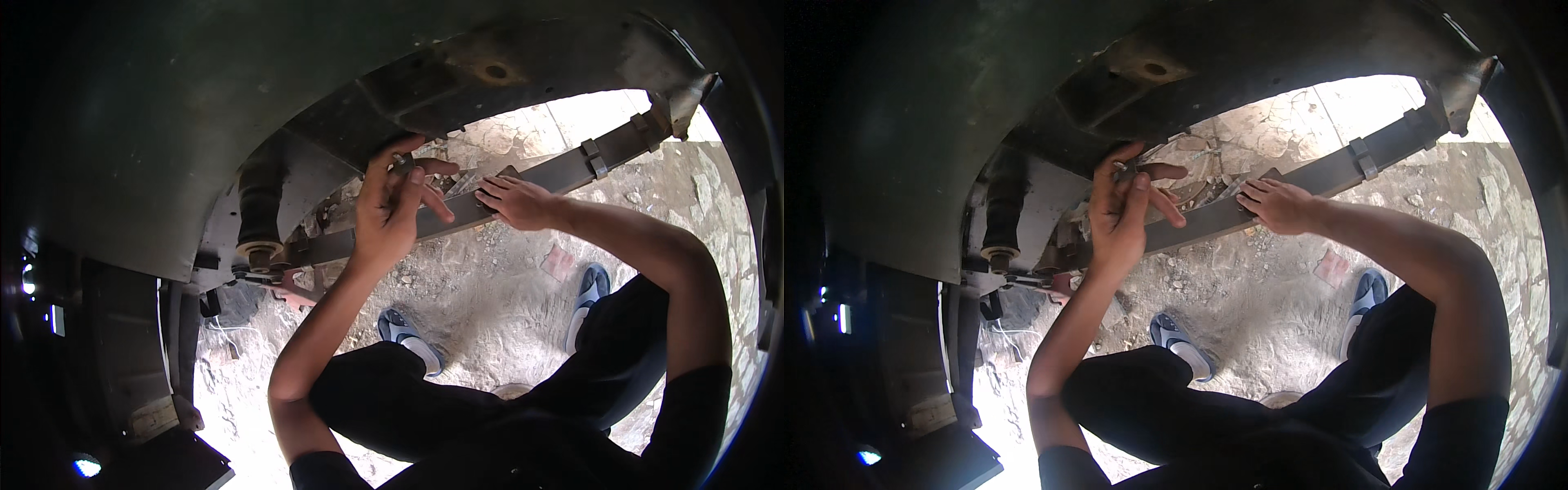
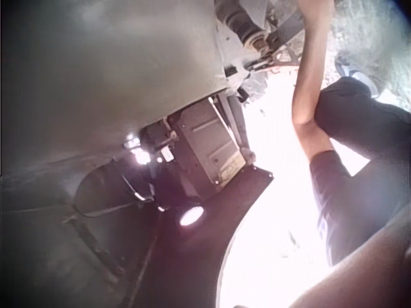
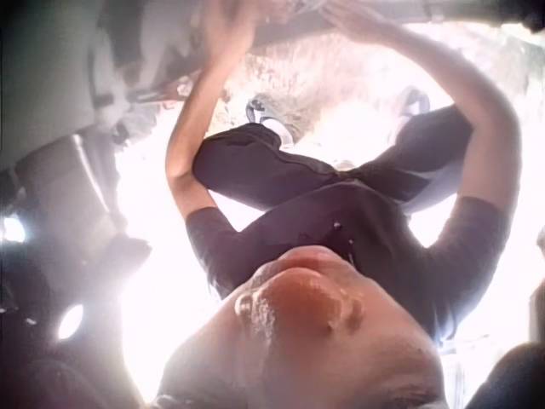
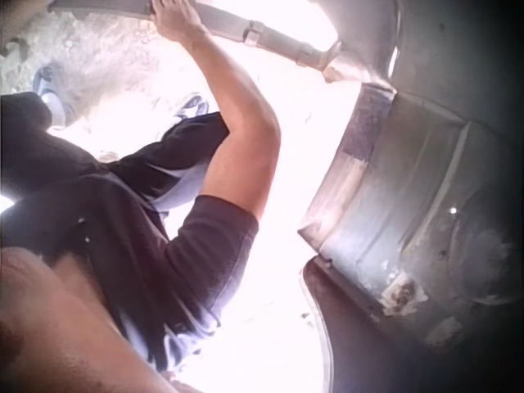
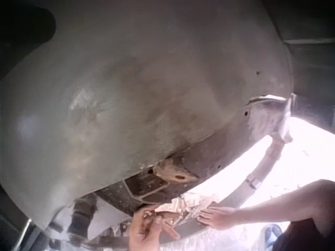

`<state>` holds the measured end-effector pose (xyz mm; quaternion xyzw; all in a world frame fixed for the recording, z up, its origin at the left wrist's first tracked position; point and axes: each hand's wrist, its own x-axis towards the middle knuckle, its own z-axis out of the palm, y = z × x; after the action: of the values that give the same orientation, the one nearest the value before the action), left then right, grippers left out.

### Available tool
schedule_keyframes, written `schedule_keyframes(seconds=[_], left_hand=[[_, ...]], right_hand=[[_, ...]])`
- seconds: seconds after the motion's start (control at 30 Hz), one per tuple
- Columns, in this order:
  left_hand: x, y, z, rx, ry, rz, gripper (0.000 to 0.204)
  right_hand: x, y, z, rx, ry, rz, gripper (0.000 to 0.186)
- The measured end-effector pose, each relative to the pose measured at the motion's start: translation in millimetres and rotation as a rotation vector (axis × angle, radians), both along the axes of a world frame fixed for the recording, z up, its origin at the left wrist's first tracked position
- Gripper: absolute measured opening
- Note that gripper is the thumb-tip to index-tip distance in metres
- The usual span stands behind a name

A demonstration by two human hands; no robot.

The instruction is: The person crouches under a vehicle and repeatedly adjusts a metal leaf spring assembly with both hands, aligning and pressing components along the spring. The person remains under the vehicle throughout the clip.

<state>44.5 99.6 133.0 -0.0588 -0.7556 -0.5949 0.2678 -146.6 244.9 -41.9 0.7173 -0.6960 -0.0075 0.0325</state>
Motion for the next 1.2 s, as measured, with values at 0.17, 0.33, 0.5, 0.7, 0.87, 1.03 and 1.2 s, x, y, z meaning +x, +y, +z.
schedule_keyframes(seconds=[0.17, 0.33, 0.5, 0.7, 0.87, 1.03, 1.2], left_hand=[[1.0, -2.7, -4.1, 0.003, 0.027, 0.005, 0.032], [-0.5, -0.4, -0.1, 0.016, 0.010, -0.010, 0.030], [0.5, -1.7, 1.1, 0.049, 0.005, 0.004, 0.028], [1.6, 0.9, 2.6, 0.059, -0.032, 0.031, 0.027], [-2.8, 3.5, -0.3, -0.017, 0.028, 0.064, 0.029], [2.8, 6.4, -0.6, 0.009, 0.006, 0.071, 0.034], [1.5, 1.5, -7.0, -0.081, 0.046, 0.096, 0.038]], right_hand=[[4.6, -10.1, 17.3, 0.320, -0.048, -0.273, 0.071], [39.8, -14.5, 40.9, 0.618, 0.047, -0.310, 0.079], [32.4, -16.7, 29.4, 0.556, 0.320, -0.222, 0.074], [42.5, -15.8, 46.4, 0.566, 0.468, -0.096, 0.061], [37.8, -14.2, 28.8, 0.471, 0.436, -0.125, 0.056], [45.0, -18.6, 31.4, 0.519, 0.407, -0.152, 0.064], [43.9, -19.1, 30.4, 0.531, 0.308, -0.227, 0.084]])
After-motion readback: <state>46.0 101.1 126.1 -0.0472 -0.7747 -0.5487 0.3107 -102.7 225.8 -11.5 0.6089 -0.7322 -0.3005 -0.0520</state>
